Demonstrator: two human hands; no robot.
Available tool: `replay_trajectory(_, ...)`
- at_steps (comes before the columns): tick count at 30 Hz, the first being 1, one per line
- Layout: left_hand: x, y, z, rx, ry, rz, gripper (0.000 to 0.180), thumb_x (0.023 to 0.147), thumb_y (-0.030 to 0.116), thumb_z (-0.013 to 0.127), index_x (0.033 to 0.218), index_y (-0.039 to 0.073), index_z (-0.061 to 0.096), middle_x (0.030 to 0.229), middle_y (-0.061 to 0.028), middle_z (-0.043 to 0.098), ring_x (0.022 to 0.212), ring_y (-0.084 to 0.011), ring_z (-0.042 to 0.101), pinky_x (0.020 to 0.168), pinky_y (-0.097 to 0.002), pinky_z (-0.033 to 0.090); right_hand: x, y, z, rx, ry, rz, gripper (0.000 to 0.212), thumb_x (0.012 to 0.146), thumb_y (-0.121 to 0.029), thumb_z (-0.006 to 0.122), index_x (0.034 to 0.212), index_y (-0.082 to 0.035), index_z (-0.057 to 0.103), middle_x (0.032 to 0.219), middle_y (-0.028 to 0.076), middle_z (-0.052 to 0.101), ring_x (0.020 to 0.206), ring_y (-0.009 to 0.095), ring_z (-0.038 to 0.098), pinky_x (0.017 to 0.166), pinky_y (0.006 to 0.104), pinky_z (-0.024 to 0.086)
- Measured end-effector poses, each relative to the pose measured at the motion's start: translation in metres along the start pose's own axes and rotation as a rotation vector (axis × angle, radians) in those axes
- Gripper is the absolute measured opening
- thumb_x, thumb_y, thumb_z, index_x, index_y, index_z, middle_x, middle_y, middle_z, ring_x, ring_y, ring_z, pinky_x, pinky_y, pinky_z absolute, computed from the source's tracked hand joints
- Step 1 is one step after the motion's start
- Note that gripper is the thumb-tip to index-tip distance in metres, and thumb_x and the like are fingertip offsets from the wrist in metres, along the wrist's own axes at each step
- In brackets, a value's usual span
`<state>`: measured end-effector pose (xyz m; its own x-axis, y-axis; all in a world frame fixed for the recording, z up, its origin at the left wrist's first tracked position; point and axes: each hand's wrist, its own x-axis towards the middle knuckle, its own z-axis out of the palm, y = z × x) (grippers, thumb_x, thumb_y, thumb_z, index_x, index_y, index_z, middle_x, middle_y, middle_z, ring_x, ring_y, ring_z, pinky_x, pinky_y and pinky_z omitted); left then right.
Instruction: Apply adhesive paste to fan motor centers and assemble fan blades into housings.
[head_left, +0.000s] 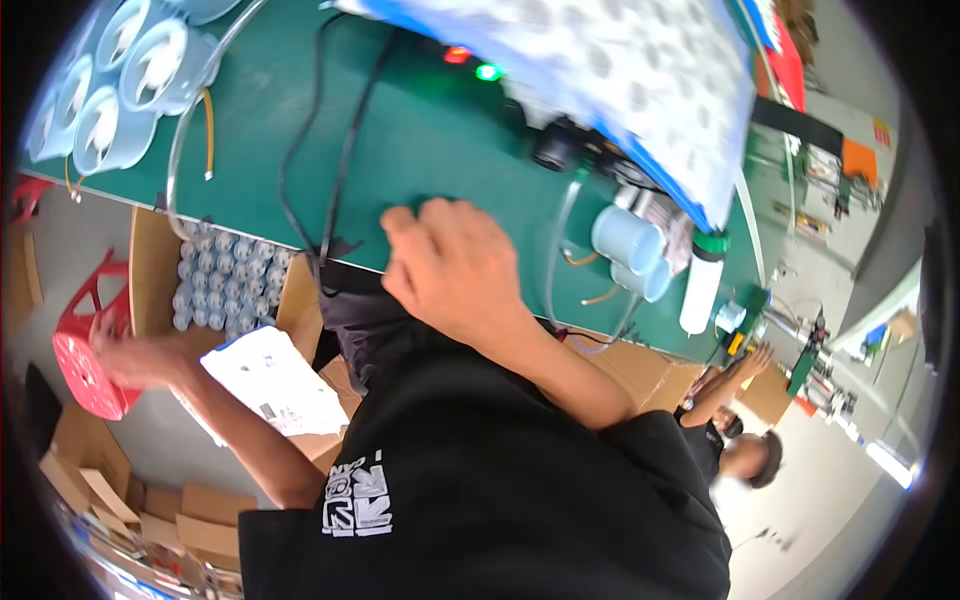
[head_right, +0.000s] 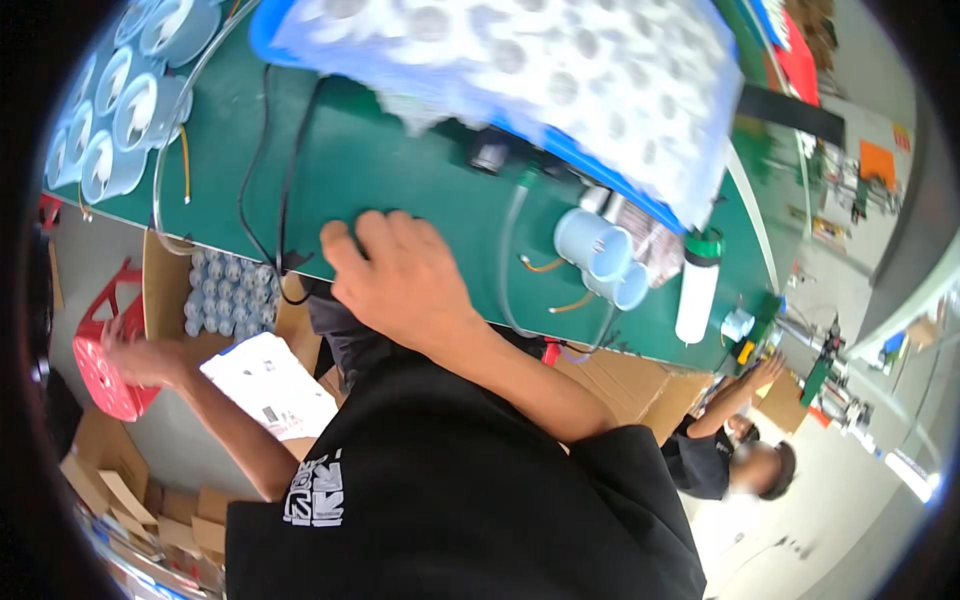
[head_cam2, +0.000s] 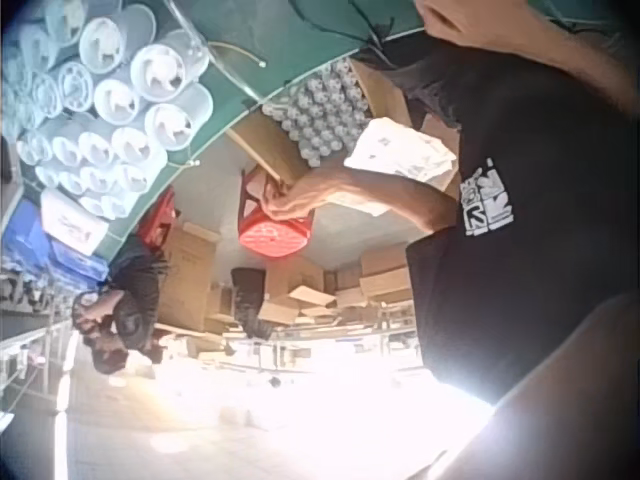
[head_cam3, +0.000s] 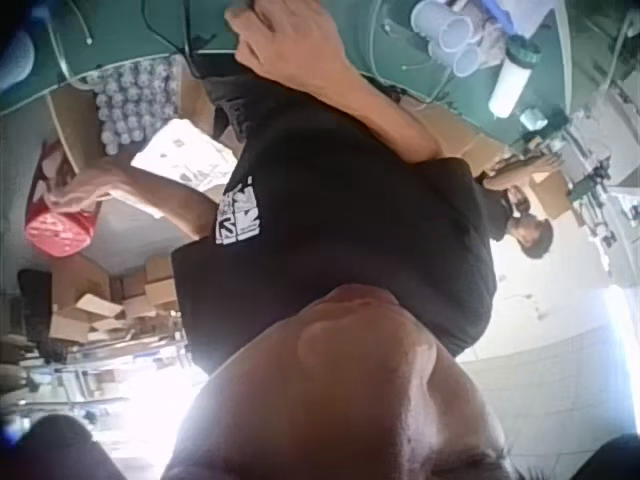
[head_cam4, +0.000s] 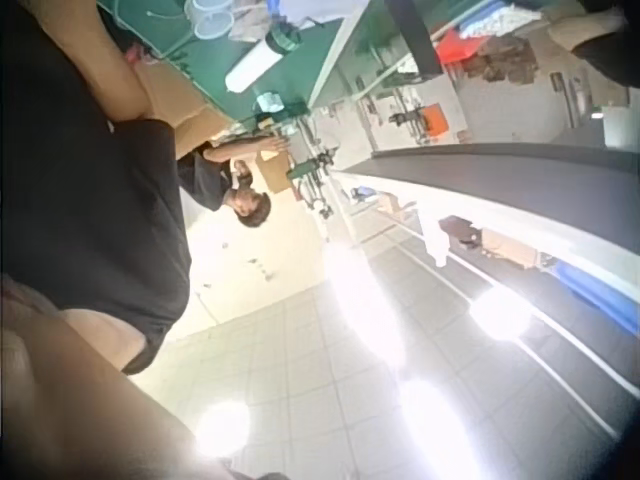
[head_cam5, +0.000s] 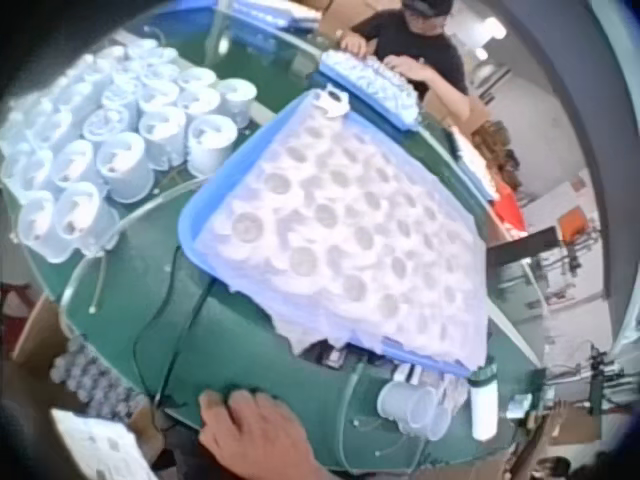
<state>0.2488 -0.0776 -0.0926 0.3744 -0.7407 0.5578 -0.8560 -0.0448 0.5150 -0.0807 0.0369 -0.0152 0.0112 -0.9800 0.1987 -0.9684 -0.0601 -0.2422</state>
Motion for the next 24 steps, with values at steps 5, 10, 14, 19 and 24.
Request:
replay_trajectory(5,-0.057,0.196,-0.056,-0.969,-0.405,0.118,0.019,0.091,0.011,0.048,0.092,-0.004,0.060,0.082,-0.0101,0.062,0.082,-0.0277,0.057,0.080,-0.0392,0.047,-0.011,0.004,0.004,-0.073,0.080,-0.022,0.039,0.072,-0.021,0.063,0.108,-0.008,0.057,0.081,0.005,0.045,0.074,0.020,0.049,0.063,0.0337,0.040)
replay_trajectory(10,-0.120,0.307,-0.054,-0.866,-1.082,0.774,0.052,0.076,0.015,0.073,0.124,0.003,0.057,0.111,-0.0107,0.060,0.107,-0.0300,0.054,0.092,-0.0400,0.044,-0.025,-0.002,-0.007,-0.224,0.055,0.028,0.043,0.076,-0.019,0.060,0.116,-0.006,0.057,0.088,0.004,0.048,0.080,0.022,0.047,0.070,0.0363,0.039)
replay_trajectory(14,-0.147,0.345,-0.057,-0.807,-1.191,0.788,0.073,0.076,0.014,0.074,0.138,-0.003,0.039,0.130,-0.0181,0.049,0.119,-0.0357,0.046,0.102,-0.0431,0.039,-0.066,-0.014,0.000,0.131,0.011,-0.001,0.047,0.083,-0.012,0.056,0.130,-0.008,0.056,0.125,0.010,0.053,0.114,0.027,0.052,0.092,0.0381,0.043)
replay_trajectory(19,-0.172,0.357,-0.042,-0.759,-1.187,0.839,0.082,0.072,0.013,0.077,0.141,-0.001,0.035,0.136,-0.0166,0.046,0.123,-0.0358,0.043,0.099,-0.0440,0.039,-0.123,0.027,-0.100,0.444,-0.527,-0.016,0.054,0.093,-0.022,0.058,0.140,-0.002,0.042,0.144,0.017,0.044,0.133,0.030,0.043,0.108,0.0404,0.038)
replay_trajectory(24,-0.184,0.340,-0.014,-0.910,-1.028,0.823,0.065,0.071,0.016,0.078,0.128,0.004,0.048,0.122,-0.0134,0.055,0.117,-0.0329,0.048,0.093,-0.0447,0.040,-0.049,0.079,-0.214,0.714,-0.475,0.011,0.021,0.092,-0.025,0.061,0.108,-0.013,0.066,0.095,0.008,0.067,0.084,0.028,0.066,0.074,0.0382,0.054)
